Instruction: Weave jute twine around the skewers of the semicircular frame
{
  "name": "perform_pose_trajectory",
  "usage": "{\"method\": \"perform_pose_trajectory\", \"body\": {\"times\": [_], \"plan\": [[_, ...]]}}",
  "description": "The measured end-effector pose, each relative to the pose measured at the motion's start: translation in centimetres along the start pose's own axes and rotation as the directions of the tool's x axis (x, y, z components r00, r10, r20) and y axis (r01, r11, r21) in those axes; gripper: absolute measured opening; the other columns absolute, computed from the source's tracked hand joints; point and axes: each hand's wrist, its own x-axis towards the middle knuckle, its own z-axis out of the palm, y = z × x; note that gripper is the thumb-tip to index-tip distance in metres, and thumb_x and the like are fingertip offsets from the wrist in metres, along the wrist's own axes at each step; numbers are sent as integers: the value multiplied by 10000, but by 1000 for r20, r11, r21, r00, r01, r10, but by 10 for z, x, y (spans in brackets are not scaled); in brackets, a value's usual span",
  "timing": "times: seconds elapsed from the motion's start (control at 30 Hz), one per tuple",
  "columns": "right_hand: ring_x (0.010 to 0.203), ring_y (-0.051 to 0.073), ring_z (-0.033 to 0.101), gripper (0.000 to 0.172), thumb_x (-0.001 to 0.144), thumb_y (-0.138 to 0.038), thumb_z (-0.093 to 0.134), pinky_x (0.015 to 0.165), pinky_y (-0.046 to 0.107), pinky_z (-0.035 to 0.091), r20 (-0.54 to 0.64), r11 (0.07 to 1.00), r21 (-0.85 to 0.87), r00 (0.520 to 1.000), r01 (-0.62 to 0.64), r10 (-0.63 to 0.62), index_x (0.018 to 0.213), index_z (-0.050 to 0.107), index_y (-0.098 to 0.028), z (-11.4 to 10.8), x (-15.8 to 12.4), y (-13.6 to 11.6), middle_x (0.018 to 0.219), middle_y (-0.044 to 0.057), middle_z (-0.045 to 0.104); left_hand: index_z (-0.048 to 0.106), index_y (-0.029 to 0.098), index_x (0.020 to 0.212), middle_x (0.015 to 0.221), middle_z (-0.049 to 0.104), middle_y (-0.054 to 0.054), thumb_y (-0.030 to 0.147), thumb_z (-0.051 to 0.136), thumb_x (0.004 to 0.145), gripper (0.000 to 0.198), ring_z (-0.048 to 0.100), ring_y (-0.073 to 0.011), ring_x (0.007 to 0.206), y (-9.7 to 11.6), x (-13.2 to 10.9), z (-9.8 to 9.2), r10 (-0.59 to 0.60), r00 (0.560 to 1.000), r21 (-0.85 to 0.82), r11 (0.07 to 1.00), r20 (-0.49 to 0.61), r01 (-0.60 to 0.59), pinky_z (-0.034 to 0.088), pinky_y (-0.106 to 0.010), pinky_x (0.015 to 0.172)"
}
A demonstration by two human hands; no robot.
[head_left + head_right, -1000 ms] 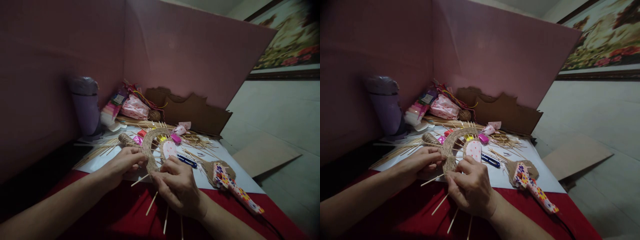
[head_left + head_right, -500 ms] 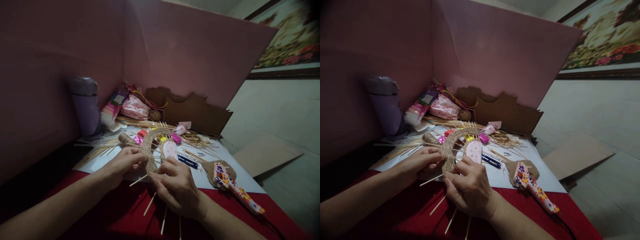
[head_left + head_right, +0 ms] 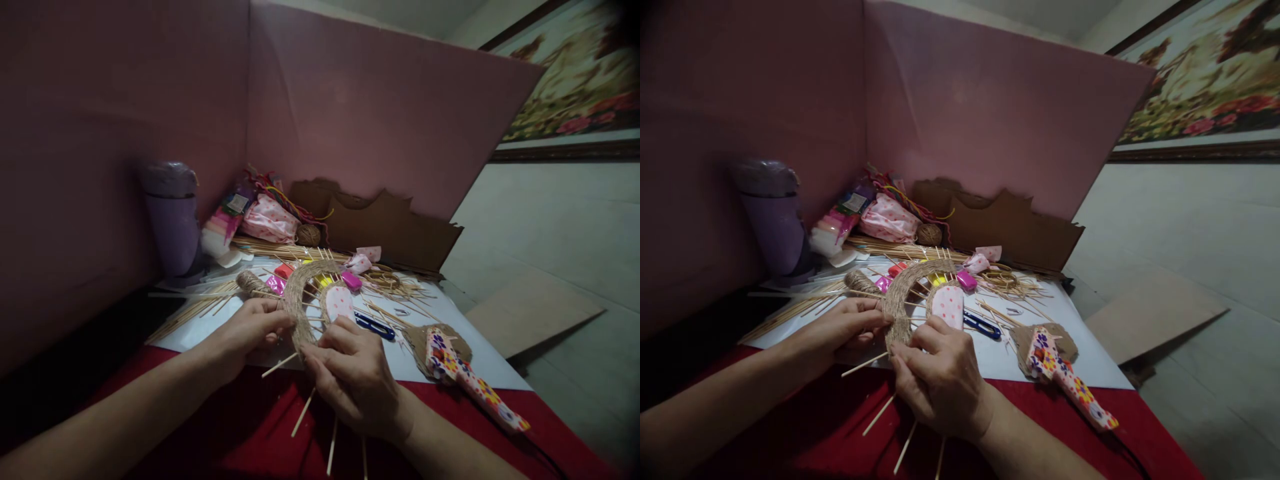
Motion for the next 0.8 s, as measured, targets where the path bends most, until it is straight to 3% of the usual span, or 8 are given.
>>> {"method": "perform_pose_trajectory", "body": {"times": [0.8], "plan": [[624, 163, 409, 280, 855, -166, 446, 582, 319, 328, -1, 999, 47, 1000, -13, 14, 842, 721, -112, 1, 0, -1, 642, 62, 521, 470, 169, 568, 377, 329, 102, 331, 653, 671, 266, 182, -20, 325, 1, 2, 1, -25, 999, 8, 1000, -32, 26, 87, -179, 349]]}}
